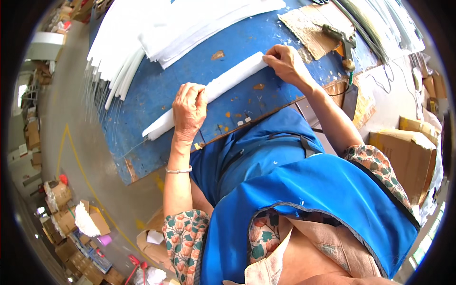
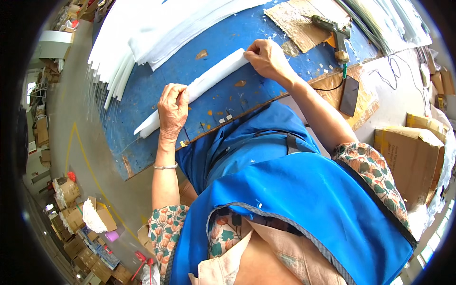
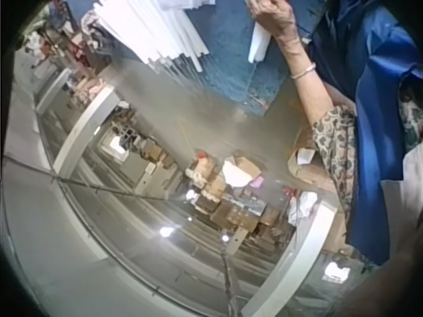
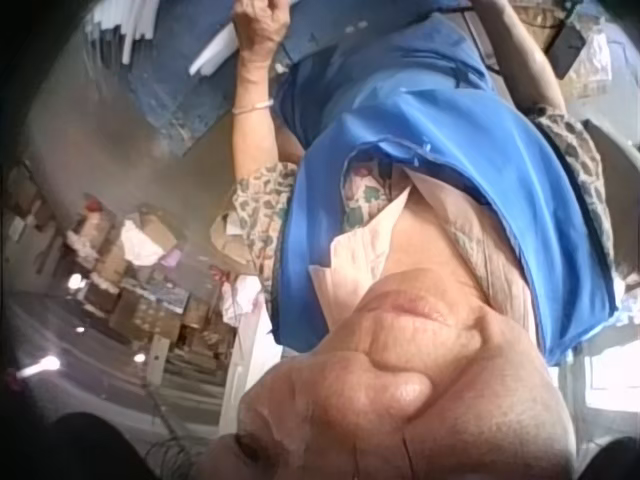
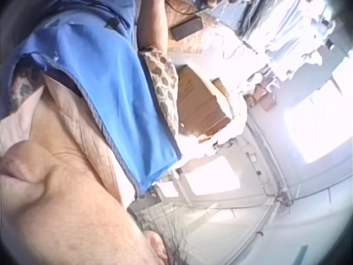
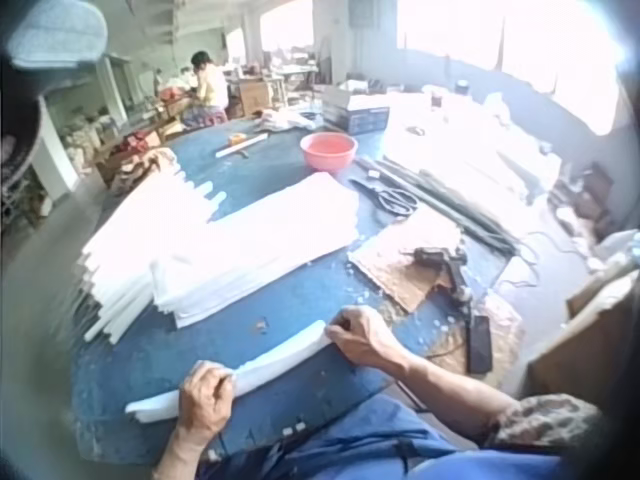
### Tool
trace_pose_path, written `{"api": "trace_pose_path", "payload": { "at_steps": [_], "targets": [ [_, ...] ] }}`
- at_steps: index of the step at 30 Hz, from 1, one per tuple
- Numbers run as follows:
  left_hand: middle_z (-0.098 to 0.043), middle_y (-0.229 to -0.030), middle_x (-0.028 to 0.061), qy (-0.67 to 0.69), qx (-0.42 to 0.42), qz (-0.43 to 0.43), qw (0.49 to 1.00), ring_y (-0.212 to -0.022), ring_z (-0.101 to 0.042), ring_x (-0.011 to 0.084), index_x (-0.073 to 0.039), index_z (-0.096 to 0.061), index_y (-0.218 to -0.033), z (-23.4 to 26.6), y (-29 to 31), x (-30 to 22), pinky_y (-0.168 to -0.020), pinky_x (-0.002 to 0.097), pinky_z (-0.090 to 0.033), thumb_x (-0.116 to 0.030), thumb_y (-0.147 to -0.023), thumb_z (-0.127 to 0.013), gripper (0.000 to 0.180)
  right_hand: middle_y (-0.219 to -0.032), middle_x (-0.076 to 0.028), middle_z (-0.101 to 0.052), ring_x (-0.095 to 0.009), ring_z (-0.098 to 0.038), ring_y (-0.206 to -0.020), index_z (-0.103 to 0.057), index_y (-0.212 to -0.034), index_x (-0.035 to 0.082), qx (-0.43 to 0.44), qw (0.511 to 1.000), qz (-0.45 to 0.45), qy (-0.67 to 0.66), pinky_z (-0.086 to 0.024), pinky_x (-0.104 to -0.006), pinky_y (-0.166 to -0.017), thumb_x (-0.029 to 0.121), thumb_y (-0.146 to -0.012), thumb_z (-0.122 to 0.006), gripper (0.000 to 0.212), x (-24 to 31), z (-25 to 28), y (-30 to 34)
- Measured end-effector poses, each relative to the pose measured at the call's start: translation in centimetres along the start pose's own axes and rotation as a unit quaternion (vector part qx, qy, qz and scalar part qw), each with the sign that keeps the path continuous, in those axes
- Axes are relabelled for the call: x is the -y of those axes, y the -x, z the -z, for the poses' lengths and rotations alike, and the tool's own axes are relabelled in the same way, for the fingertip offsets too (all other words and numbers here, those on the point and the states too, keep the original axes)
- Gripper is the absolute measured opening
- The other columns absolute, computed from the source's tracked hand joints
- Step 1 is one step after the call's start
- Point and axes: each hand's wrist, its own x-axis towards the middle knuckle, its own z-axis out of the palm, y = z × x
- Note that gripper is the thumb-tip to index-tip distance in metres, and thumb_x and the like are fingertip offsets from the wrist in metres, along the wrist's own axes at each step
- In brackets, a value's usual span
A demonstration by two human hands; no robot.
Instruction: The worker is assembling foam tubes by rolling foam sheets around rods and securing the edges with a hot glue gun.
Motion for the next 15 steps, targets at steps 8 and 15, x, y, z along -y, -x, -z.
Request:
{"api": "trace_pose_path", "payload": {
  "at_steps": [8, 15],
  "targets": [
    [-0.059, -0.08, 0.0066, 0.092, 0.014, 0.05, 0.994, -0.069, -0.058, 0.0136, 0.0, -0.064, -0.088, 0.8, 0.0, -0.1, -0.061, 0.0251, -0.047, 0.002, -0.082, -0.061, 0.007, -0.076, -0.017, -0.066, -0.024, -0.063, -0.069, -0.066, -0.084, -0.004, 0.001, 1.0, -0.013, 0.004, -0.05, -0.0341, -0.067, 0.023, -0.078, -0.06, 0.029, -0.6, -0.2, -0.2],
    [-0.059, -0.078, 0.0092, 0.071, 0.003, -0.009, 0.997, -0.072, -0.059, 0.0217, 0.0, -0.062, -0.084, 0.9, 0.0, -0.1, -0.066, 0.03, -0.048, 0.003, -0.076, -0.064, 0.009, -0.075, -0.017, -0.066, -0.023, -0.063, -0.069, -0.066, -0.084, -0.004, 0.001, 1.0, -0.018, 0.001, -0.05, -0.0337, -0.067, 0.023, -0.077, -0.06, 0.029, -1.2, -0.3, -0.4]
  ]
}}
